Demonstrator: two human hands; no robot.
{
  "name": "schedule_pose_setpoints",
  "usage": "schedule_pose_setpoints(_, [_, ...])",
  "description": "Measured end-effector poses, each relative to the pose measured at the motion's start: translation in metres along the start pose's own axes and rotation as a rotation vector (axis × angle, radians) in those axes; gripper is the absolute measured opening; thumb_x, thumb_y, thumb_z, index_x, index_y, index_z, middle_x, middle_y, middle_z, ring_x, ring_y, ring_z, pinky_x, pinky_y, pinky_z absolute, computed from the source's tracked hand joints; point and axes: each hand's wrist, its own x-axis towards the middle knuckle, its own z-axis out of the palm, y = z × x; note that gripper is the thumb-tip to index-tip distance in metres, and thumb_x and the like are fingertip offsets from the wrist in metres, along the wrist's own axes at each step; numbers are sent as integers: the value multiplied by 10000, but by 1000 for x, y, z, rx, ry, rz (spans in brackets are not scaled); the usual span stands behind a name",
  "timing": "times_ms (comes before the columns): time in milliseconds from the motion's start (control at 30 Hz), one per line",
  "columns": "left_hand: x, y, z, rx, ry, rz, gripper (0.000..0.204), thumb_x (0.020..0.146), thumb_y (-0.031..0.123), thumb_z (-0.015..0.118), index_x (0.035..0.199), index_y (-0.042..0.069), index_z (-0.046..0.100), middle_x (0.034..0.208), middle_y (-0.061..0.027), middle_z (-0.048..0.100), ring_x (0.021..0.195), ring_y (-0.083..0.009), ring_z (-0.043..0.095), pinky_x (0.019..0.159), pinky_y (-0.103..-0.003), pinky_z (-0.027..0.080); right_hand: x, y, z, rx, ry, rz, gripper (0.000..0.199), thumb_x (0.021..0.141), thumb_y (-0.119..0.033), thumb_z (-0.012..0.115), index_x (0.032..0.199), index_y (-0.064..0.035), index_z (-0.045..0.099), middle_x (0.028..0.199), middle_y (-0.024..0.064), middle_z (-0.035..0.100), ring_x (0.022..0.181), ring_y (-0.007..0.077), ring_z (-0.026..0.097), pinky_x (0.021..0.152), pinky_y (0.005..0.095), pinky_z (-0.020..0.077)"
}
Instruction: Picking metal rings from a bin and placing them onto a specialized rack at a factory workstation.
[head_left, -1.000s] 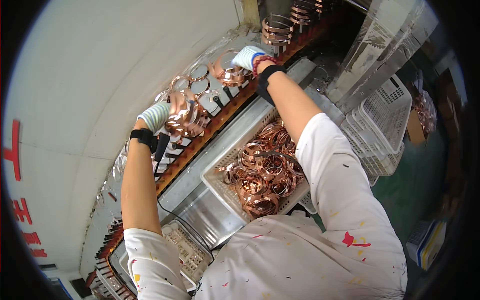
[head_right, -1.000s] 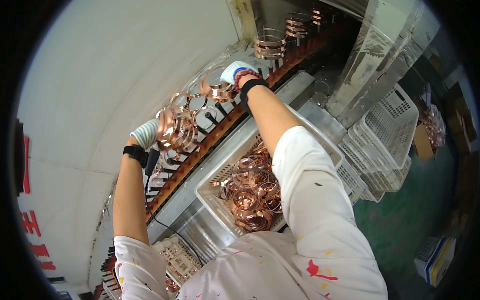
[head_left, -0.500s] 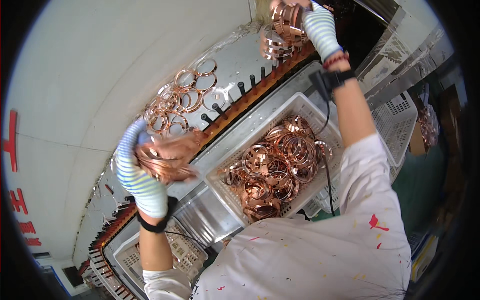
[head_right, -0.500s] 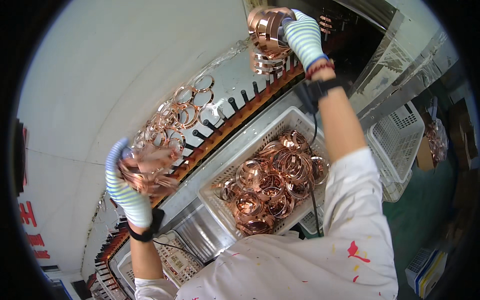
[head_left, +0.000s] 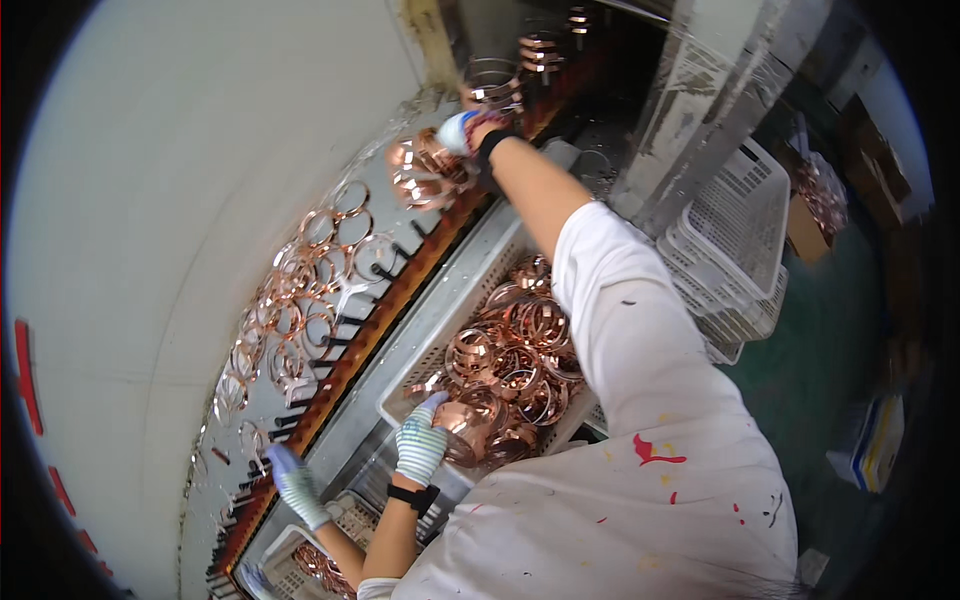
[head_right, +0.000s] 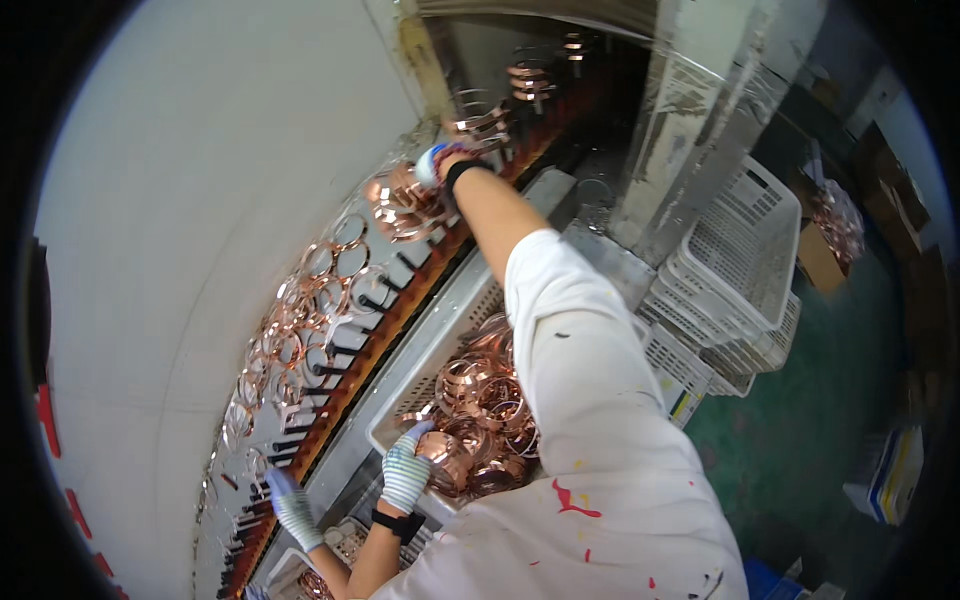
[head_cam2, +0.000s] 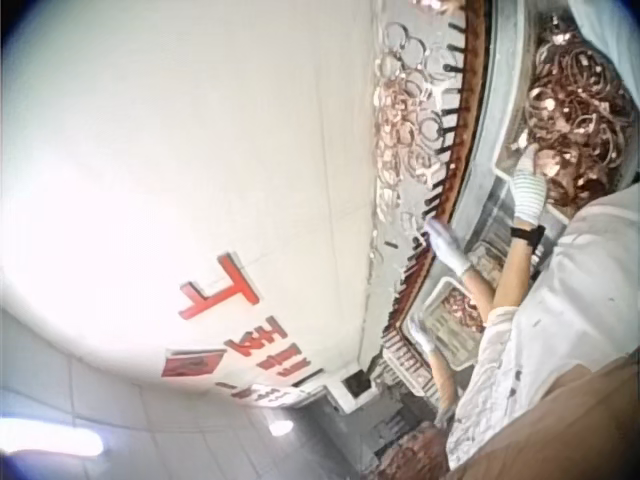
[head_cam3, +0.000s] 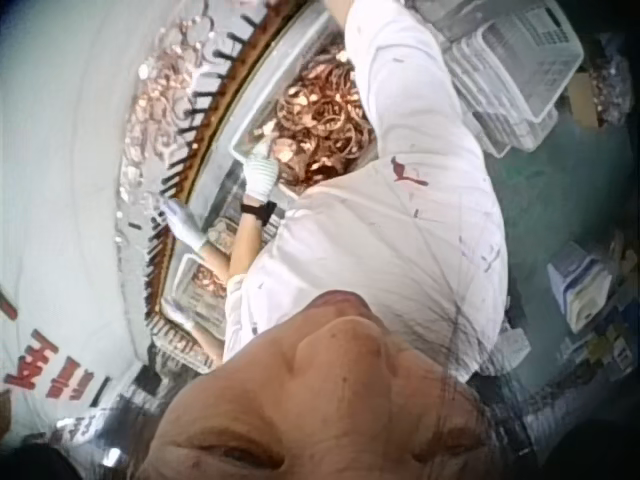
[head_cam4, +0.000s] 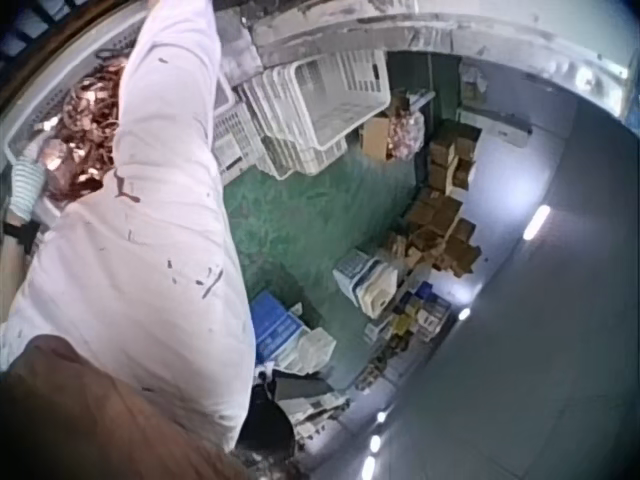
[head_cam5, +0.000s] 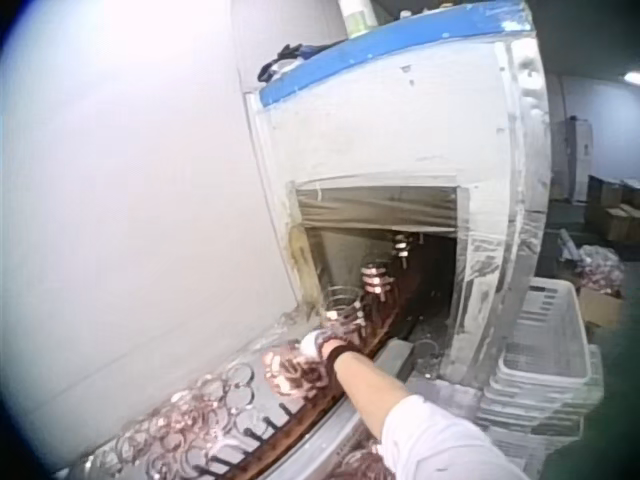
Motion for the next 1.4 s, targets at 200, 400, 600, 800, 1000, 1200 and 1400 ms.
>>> schedule_pose_setpoints(200, [-29, -17, 9, -130, 199, -105, 456, 906, -17, 509, 1336, 40, 652, 1036, -116, 746, 921, -174, 698, 850, -298, 561, -121, -231, -188, 374, -10, -27, 312, 845, -282, 712, 1093, -95, 732, 1051, 190, 747, 971, 403, 717, 863, 461, 569])
schedule_pose_setpoints(400, [-27, -12, 20, -146, 223, -50, 483, 825, 110, 732, 1302, 93, 666, 1050, -147, 738, 932, -314, 717, 847, -397, 575, -140, -147, -216, 1395, 749, -76, 211, 944, -77, 574, 1089, -47, 724, 1041, 148, 765, 820, 272, 721, 775, 385, 585])
schedule_pose_setpoints(600, [-23, 0, 13, -24, 232, -12, 438, 865, 23, 570, 1289, 55, 674, 1113, -180, 744, 999, -313, 727, 907, -380, 567, -32, -36, -144, -350, 28, -385, 225, 970, -196, 566, 1111, -71, 689, 888, 182, 737, 775, 318, 743, 758, 412, 582])
schedule_pose_setpoints(800, [-22, 13, 14, -91, 193, -73, 471, 854, 13, 573, 1313, 59, 666, 1120, -181, 741, 1014, -304, 725, 914, -376, 565, -2, -63, -83, -20, -425, -307, 355, 903, -341, 632, 1135, -100, 751, 1143, 162, 752, 1002, 345, 739, 855, 473, 578])
schedule_pose_setpoints(1000, [-30, 2, 23, -91, 230, -72, 474, 848, 1, 571, 1309, 63, 662, 1127, -176, 735, 1002, -310, 720, 899, -378, 565, -104, -174, -184, 61, 33, -9, 287, 882, -217, 638, 1096, -70, 759, 1023, 179, 756, 966, 353, 739, 854, 429, 580])
schedule_pose_setpoints(1200, [-22, 1, 16, 63, 233, 11, 469, 825, 10, 585, 1281, 80, 674, 1083, -168, 741, 981, -334, 711, 885, -413, 561, -81, -78, -212, 760, 688, 224, 320, 930, -244, 587, 1159, -82, 742, 1133, 201, 727, 1062, 404, 690, 952, 429, 554])
schedule_pose_setpoints(1400, [-9, 11, 16, -49, 150, 141, 475, 829, 9, 565, 1291, 61, 668, 1102, -182, 737, 994, -339, 713, 902, -404, 562, 1, 164, -115, -251, 111, -333, 262, 951, -199, 564, 1055, -49, 754, 1046, 225, 744, 955, 376, 743, 821, 455, 591])
